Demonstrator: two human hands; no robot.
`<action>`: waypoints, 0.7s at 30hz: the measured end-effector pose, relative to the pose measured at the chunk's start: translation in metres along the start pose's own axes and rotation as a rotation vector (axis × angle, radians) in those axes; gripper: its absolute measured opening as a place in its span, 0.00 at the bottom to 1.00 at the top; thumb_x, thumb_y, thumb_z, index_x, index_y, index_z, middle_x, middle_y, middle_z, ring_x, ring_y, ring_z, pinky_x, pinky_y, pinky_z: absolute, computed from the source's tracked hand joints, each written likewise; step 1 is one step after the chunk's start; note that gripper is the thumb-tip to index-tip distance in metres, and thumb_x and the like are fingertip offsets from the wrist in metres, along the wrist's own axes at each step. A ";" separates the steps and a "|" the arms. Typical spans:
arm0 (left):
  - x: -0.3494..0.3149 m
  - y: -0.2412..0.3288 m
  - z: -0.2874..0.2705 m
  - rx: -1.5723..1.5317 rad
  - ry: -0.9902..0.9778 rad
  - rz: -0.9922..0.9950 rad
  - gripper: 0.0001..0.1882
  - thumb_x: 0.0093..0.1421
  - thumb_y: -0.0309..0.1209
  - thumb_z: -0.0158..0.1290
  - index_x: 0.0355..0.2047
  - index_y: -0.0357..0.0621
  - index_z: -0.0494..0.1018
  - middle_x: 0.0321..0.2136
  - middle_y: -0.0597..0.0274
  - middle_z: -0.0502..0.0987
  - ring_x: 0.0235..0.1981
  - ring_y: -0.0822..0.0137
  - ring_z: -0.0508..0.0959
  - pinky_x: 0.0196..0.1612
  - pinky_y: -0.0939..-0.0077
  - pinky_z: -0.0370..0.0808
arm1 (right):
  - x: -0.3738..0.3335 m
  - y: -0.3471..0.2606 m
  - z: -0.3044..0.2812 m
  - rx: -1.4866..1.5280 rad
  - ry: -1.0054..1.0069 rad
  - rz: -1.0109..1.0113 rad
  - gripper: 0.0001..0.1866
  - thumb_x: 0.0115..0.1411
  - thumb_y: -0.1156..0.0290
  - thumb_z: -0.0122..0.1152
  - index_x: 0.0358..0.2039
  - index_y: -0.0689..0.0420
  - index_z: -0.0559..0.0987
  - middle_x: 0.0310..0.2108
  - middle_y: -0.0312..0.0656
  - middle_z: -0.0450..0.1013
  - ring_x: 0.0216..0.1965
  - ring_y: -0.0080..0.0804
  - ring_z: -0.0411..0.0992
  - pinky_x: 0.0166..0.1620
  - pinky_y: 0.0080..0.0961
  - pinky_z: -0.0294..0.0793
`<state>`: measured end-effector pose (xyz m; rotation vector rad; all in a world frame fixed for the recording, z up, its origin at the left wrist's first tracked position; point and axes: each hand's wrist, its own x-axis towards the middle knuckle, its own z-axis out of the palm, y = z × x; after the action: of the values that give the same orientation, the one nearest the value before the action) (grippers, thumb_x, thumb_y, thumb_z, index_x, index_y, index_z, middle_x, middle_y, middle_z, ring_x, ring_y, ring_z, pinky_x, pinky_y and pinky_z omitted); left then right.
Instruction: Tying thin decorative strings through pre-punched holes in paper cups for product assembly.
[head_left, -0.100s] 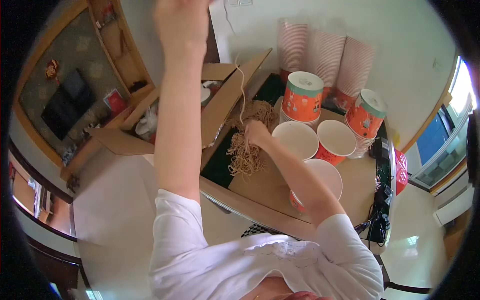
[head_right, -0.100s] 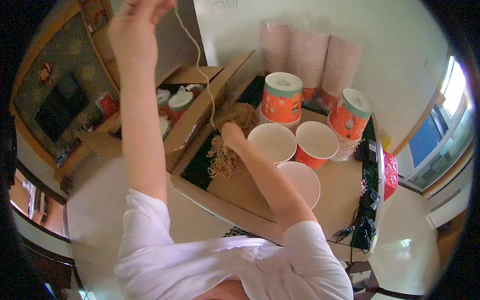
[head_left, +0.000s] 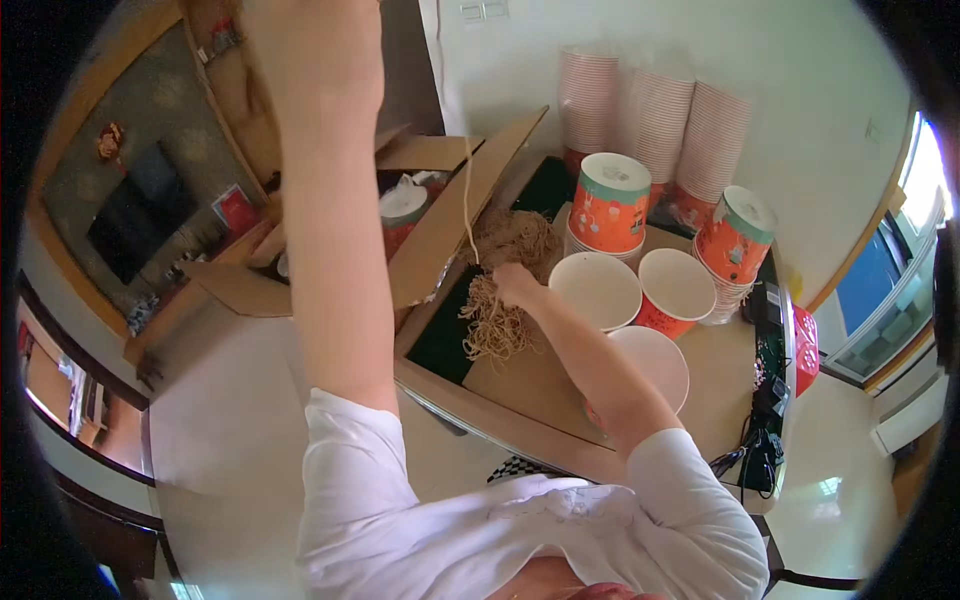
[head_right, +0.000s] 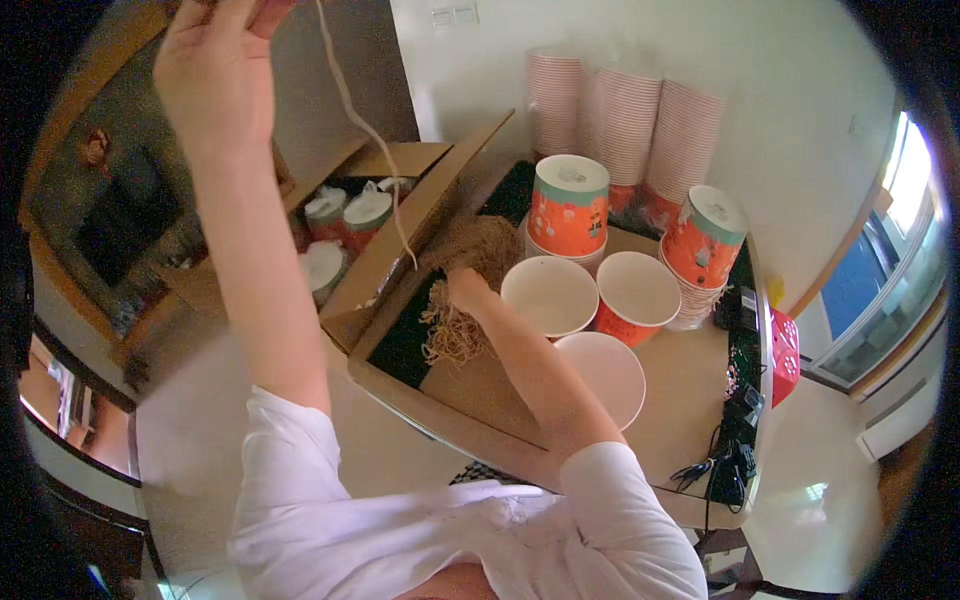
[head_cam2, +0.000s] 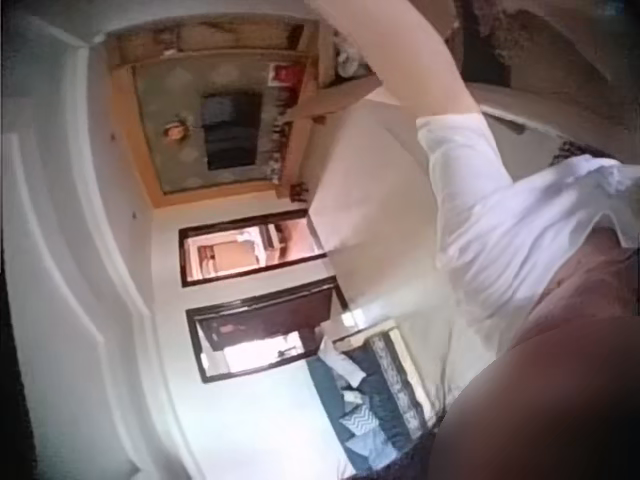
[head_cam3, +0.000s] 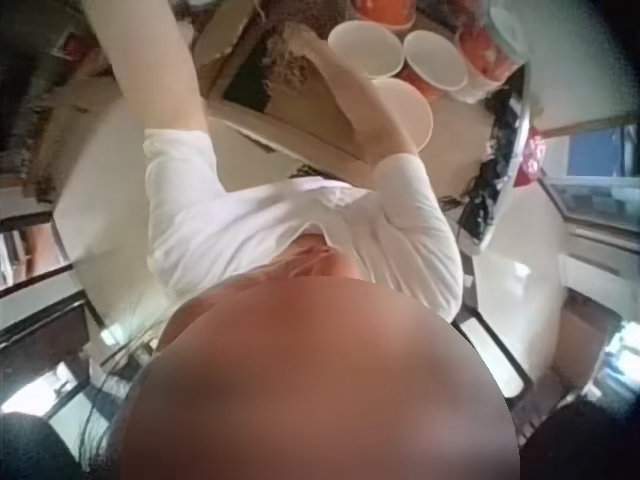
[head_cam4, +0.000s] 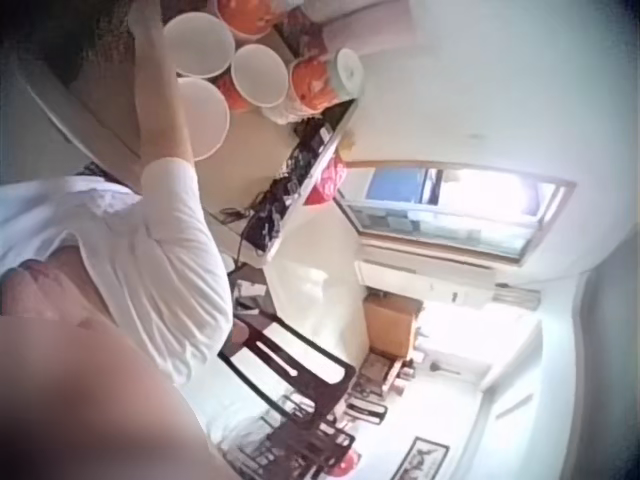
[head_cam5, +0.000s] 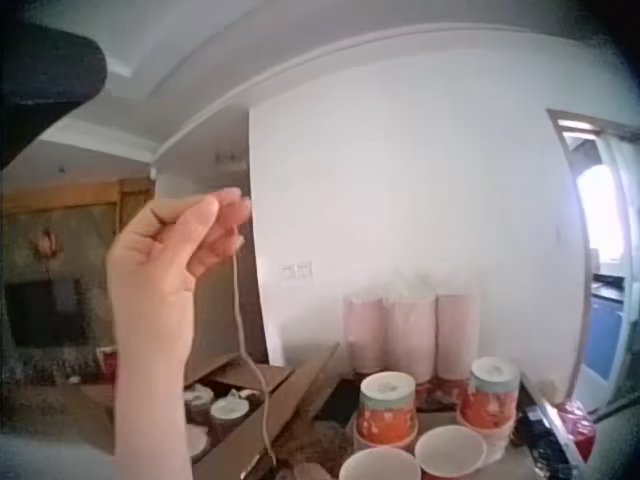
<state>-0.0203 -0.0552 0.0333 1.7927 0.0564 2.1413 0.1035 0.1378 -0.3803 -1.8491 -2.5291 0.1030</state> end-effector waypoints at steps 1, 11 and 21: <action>0.001 -0.001 0.003 -0.021 -0.123 -0.012 0.06 0.60 0.26 0.54 0.34 0.35 0.75 0.35 0.51 0.80 0.36 0.67 0.81 0.39 0.78 0.79 | -0.003 0.028 -0.007 0.003 0.009 0.038 0.10 0.51 0.64 0.63 0.30 0.56 0.82 0.29 0.47 0.75 0.33 0.39 0.77 0.32 0.33 0.76; -0.106 -0.032 -0.005 0.208 -0.499 -0.130 0.06 0.48 0.19 0.62 0.22 0.40 0.74 0.24 0.69 0.70 0.22 0.82 0.65 0.24 0.88 0.59 | -0.248 -0.042 -0.274 1.936 0.562 -0.235 0.15 0.66 0.70 0.44 0.52 0.63 0.66 0.30 0.40 0.73 0.28 0.27 0.71 0.34 0.22 0.71; -0.263 -0.013 0.015 0.179 -0.737 -0.287 0.12 0.56 0.25 0.57 0.22 0.40 0.63 0.19 0.58 0.64 0.19 0.61 0.65 0.22 0.70 0.61 | -0.364 -0.041 -0.134 1.034 0.795 0.073 0.03 0.57 0.78 0.61 0.32 0.60 0.76 0.19 0.30 0.68 0.19 0.11 0.57 0.21 0.14 0.55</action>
<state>0.0345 -0.1213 -0.2161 2.3928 0.3051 1.2230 0.1809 -0.2148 -0.2325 -1.1812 -1.4085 0.4580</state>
